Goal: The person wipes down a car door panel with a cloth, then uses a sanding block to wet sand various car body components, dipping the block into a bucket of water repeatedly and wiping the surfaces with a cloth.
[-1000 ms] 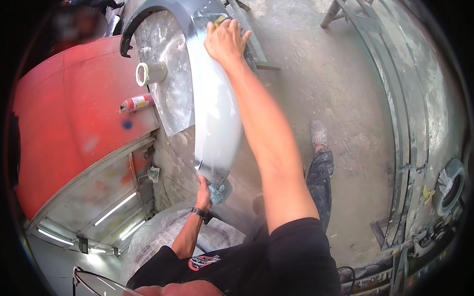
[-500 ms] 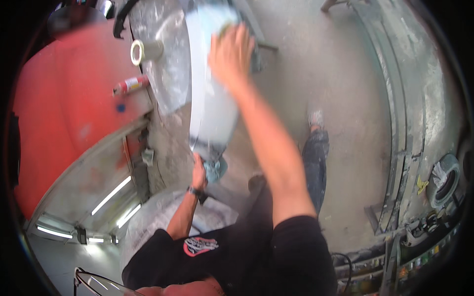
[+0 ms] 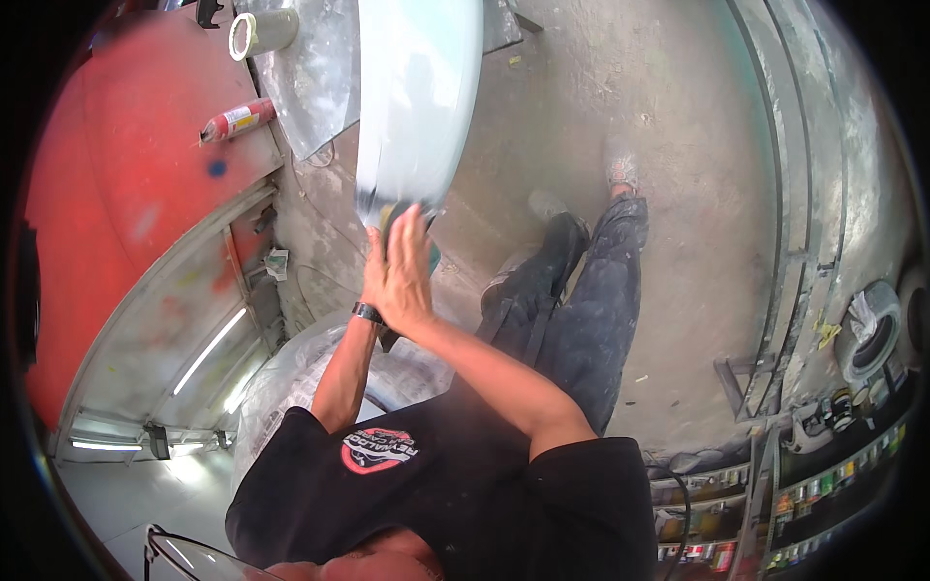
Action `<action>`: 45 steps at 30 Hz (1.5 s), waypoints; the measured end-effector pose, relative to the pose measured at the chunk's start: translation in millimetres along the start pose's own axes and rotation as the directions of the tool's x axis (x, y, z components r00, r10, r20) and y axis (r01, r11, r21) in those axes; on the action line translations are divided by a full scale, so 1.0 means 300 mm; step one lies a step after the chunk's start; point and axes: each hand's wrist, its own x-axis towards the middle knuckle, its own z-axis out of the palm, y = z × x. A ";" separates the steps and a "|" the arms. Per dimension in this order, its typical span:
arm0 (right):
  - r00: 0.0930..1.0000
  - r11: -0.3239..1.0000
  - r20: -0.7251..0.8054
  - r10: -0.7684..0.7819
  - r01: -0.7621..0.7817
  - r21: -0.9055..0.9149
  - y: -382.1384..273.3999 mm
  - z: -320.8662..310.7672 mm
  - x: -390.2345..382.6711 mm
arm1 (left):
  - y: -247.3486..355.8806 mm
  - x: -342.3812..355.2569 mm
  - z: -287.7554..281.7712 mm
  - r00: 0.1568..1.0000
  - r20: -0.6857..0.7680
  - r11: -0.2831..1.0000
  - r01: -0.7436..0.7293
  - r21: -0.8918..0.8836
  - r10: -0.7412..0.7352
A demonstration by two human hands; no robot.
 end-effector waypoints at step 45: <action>0.725 0.905 0.675 -0.136 0.368 -0.212 0.142 -0.380 0.132 | -0.083 0.161 0.103 0.978 -0.208 0.990 -0.032 -0.138 0.002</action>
